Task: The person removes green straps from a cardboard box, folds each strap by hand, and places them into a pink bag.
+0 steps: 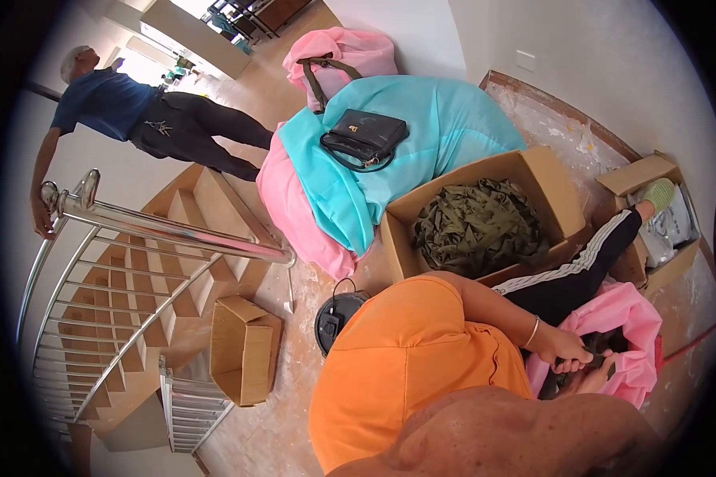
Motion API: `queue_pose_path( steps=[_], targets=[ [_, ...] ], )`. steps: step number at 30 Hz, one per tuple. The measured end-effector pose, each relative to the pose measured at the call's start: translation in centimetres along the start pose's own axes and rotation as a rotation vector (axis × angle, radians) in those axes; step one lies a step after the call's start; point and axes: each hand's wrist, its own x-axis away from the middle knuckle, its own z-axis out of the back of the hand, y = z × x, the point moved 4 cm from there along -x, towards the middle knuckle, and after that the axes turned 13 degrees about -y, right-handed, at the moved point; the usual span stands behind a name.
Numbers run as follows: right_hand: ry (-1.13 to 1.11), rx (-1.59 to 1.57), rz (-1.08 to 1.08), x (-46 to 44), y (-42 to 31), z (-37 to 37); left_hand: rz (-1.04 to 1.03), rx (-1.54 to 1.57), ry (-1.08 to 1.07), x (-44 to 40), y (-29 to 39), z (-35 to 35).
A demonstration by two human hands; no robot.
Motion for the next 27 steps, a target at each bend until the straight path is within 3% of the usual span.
queue_pose_path(
  steps=[11, 15, 20, 25, 27],
  targets=[
    [-0.128, -0.223, 0.087, 2.1, 1.8, 1.7, -0.018, 0.100, -0.084, -0.5, -1.5, -1.5],
    [-0.181, -0.291, 0.111, 2.8, 2.1, -1.0, -0.042, 0.112, -0.079, 0.4, -0.9, -1.7],
    [-0.078, -0.194, -0.066, 4.2, 0.7, -6.3, 0.024, 0.042, -0.141, 2.6, -0.7, -1.5],
    [0.015, -0.094, -0.187, 4.1, 1.0, -5.4, -0.005, -0.089, -0.189, 1.7, -0.8, -1.9],
    [-0.440, -0.163, -0.334, 3.0, 2.4, -1.8, 0.007, -0.322, -0.145, 1.1, -1.3, -1.2]
  ],
)
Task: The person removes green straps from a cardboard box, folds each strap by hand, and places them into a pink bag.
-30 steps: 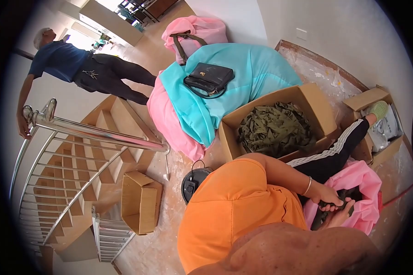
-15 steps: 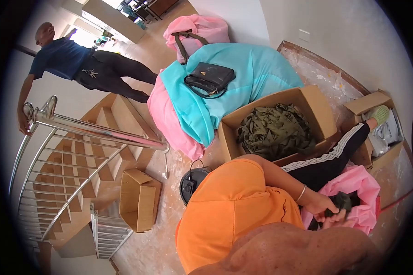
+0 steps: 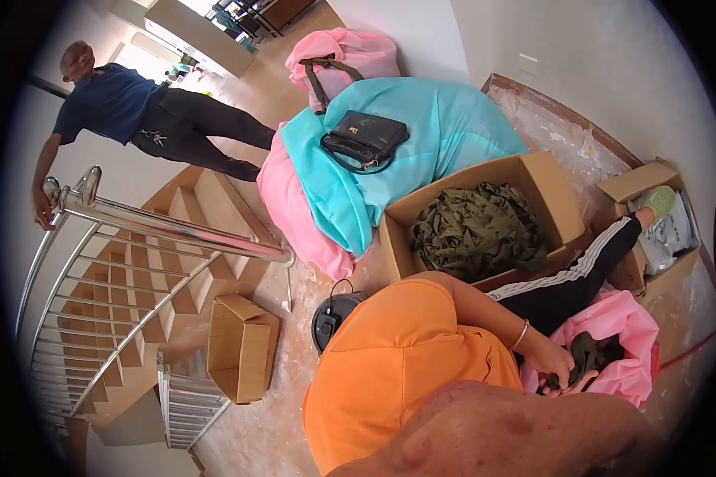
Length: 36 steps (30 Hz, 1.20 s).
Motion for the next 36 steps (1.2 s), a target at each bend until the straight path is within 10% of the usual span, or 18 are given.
queue_pose_path(
  steps=[3, 12, 23, 28, 36],
  targets=[
    [-0.457, -0.035, -0.162, 0.4, 0.9, 1.4, 0.045, -0.237, 0.043, 0.2, -0.2, 0.4],
    [0.254, -0.056, 0.579, 2.0, -2.7, -5.5, -0.029, 0.138, 0.203, 0.9, -0.1, -0.3],
    [0.028, -0.282, 0.695, 1.0, -2.3, 5.9, 0.003, 0.050, 0.178, 0.1, -2.7, -0.3],
    [0.367, -0.238, 0.714, 1.3, -3.9, 3.3, 0.048, 0.310, 0.155, -0.2, -4.3, -0.1],
    [0.937, -0.159, 0.688, 2.0, -8.1, -3.5, -0.285, -0.599, 0.626, 3.3, 0.4, 1.2]
  ],
)
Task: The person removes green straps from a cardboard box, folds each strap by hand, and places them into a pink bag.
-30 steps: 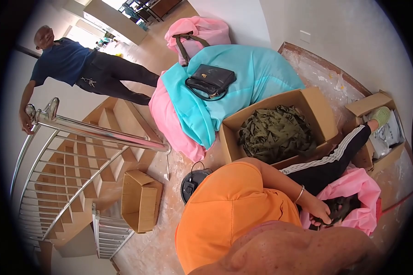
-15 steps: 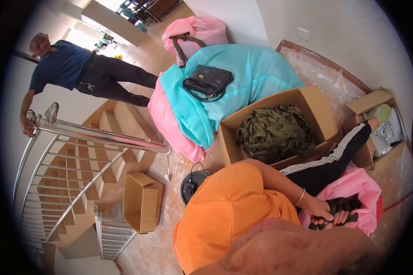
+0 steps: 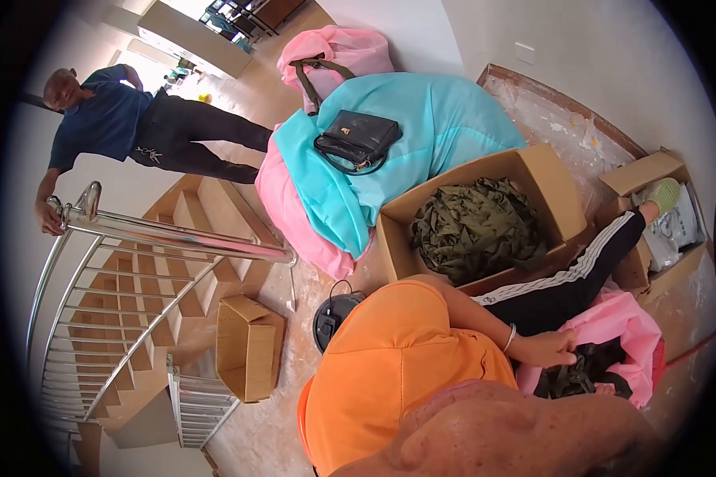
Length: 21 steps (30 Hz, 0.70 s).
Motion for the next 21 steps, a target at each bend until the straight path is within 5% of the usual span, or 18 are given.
queue_pose_path(
  steps=[2, 6, 7, 11, 17, 21],
  targets=[
    [0.057, 0.029, 0.018, 0.0, -0.2, 0.6, -0.146, -0.191, 0.094, -0.4, 1.6, 0.4],
    [-0.774, -0.366, -0.016, -5.0, 2.8, 4.2, -0.863, -0.674, 0.179, -2.1, 5.0, -0.4],
    [-0.775, -0.367, -0.010, -4.6, 2.7, 4.3, -0.868, -0.674, 0.176, -1.8, 5.1, -0.5],
    [-0.748, -0.564, -0.121, -4.5, 3.0, 4.1, 0.013, 0.165, -0.165, -2.8, 1.8, -0.2],
    [-0.698, -0.607, -0.090, -2.7, 2.8, 2.5, -0.007, -0.099, -0.203, -2.8, -0.2, -0.8],
    [-0.825, -0.470, -0.225, -5.0, 5.0, 2.6, -0.032, -0.197, 0.019, -5.1, 0.0, 1.4]
  ],
)
